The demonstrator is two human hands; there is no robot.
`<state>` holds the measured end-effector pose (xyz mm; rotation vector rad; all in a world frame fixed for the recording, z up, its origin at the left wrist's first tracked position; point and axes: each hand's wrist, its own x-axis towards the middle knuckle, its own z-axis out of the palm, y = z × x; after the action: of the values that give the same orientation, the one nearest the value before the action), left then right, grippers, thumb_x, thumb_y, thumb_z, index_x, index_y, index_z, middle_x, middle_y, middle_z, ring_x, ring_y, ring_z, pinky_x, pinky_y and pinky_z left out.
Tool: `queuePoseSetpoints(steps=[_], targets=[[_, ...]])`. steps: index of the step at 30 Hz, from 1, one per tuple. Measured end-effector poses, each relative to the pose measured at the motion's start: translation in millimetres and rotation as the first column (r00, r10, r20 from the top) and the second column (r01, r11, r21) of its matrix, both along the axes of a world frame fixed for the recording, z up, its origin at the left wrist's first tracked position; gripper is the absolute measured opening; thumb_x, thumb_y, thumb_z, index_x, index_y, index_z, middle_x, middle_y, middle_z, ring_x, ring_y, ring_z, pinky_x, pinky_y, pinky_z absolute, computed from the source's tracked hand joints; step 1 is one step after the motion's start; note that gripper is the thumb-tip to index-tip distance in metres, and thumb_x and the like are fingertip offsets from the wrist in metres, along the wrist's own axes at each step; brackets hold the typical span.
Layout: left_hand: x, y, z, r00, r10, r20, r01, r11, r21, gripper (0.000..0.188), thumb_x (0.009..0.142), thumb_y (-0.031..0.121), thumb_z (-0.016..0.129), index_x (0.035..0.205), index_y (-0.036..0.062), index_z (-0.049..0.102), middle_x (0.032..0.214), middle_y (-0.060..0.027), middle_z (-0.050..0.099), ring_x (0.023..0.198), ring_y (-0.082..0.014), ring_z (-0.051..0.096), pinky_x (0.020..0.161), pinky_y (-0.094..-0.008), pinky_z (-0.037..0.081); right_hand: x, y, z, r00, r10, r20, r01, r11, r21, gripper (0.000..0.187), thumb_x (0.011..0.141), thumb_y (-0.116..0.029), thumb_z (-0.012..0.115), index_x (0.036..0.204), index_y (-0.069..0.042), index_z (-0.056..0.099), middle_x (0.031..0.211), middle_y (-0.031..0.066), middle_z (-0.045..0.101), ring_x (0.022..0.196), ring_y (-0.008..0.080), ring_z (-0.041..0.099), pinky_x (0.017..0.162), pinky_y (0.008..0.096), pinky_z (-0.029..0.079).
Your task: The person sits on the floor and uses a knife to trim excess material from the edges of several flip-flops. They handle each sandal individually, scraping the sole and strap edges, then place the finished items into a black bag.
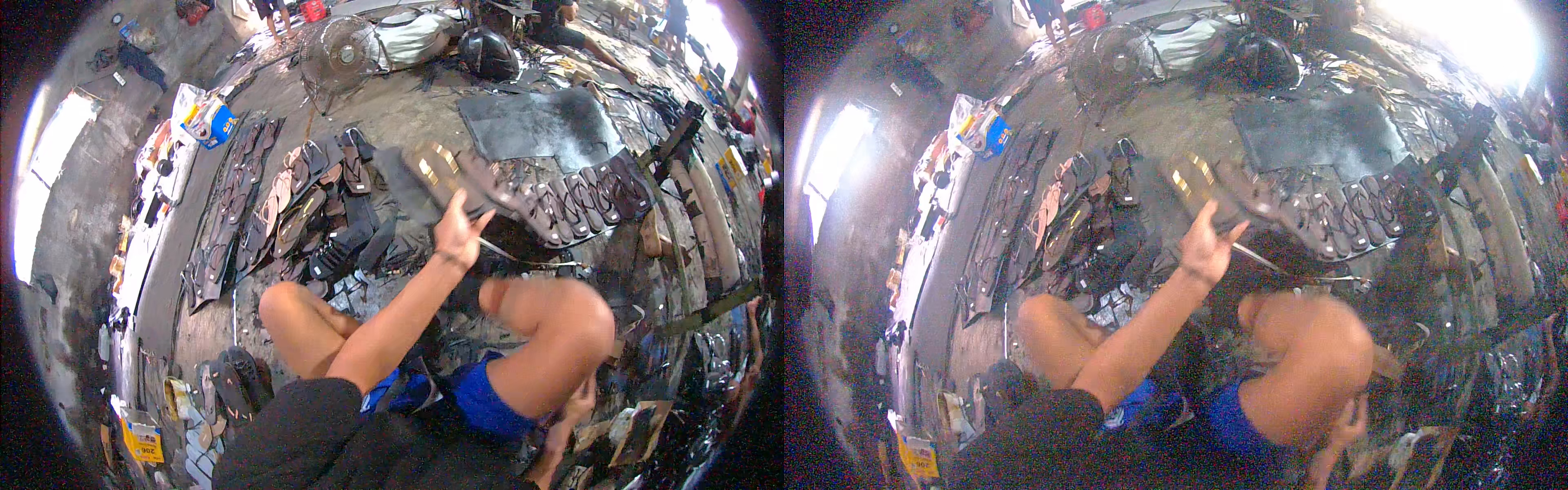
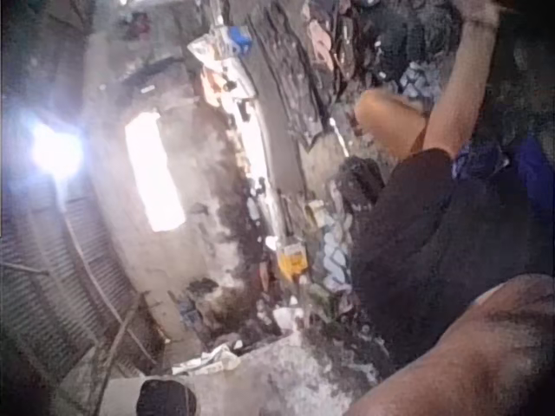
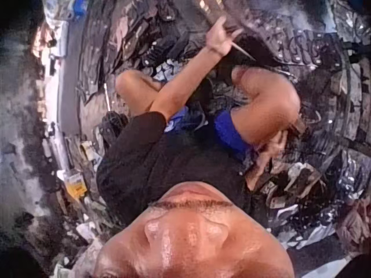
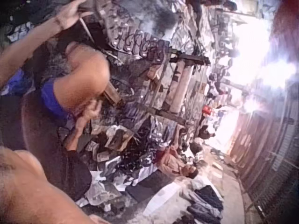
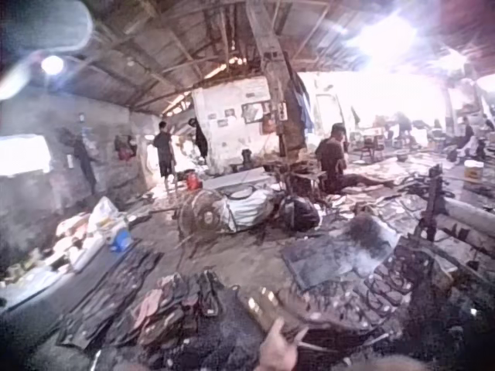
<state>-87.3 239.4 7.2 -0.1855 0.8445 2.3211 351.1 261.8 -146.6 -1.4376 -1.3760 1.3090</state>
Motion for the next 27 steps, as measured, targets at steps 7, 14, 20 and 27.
queuePoseSetpoints(steps=[7,14,20,27], targets=[[63,29,66,0.997,0.066,0.045,-0.073,0.979,0.191,0.039,0.102,0.029,0.055,0.135,0.0085,0.05,0.13,-0.0067,0.056,0.117,-0.0242,0.057,0.088,-0.0425,0.061,-62,1,141,0.832,-0.043,-0.552,-0.062,0.983,-0.17,0.027,0.101,-0.036,0.053,0.116,-0.014,0.05,0.097,0.0017,0.06,0.059,0.0075,0.055,0.042,0.0258,0.047],[29,-74,-66,0.994,0.08,0.073,-0.066,0.981,-0.183,0.042,0.102,0.035,0.056,0.134,0.0093,0.052,0.129,-0.0053,0.059,0.114,-0.0234,0.06,0.088,-0.0455,0.06,-186,-76,121,0.795,0.455,-0.401,-0.561,0.803,-0.2,0.039,0.1,-0.012,0.056,0.133,-0.003,0.039,0.089,0.0093,0.065,0.054,0.012,0.058,0.043,0.0277,0.05],[42,-144,-67,0.998,0.001,-0.064,-0.022,0.942,-0.335,0.062,0.099,0.053,0.053,0.128,-0.0016,0.056,0.118,-0.0132,0.065,0.091,-0.0247,0.069,0.069,-0.0377,0.063,-204,-87,137,0.604,0.797,-0.017,-0.784,0.59,-0.193,0.047,0.101,-0.015,0.055,0.141,0.001,0.037,0.093,0.0153,0.069,0.071,0.0231,0.068,0.065,0.0355,0.055],[29,-167,-33,0.987,-0.158,-0.036,0.092,0.728,-0.68,0.049,0.101,0.05,0.051,0.074,0.009,0.049,0.057,-0.0021,0.05,0.042,-0.0101,0.044,0.038,-0.0251,0.03,-210,-102,143,0.375,0.907,0.191,-0.887,0.411,-0.211,0.037,0.098,-0.018,0.058,0.128,-0.002,0.044,0.09,0.0233,0.069,0.082,0.0448,0.068,0.072,0.0508,0.055]])
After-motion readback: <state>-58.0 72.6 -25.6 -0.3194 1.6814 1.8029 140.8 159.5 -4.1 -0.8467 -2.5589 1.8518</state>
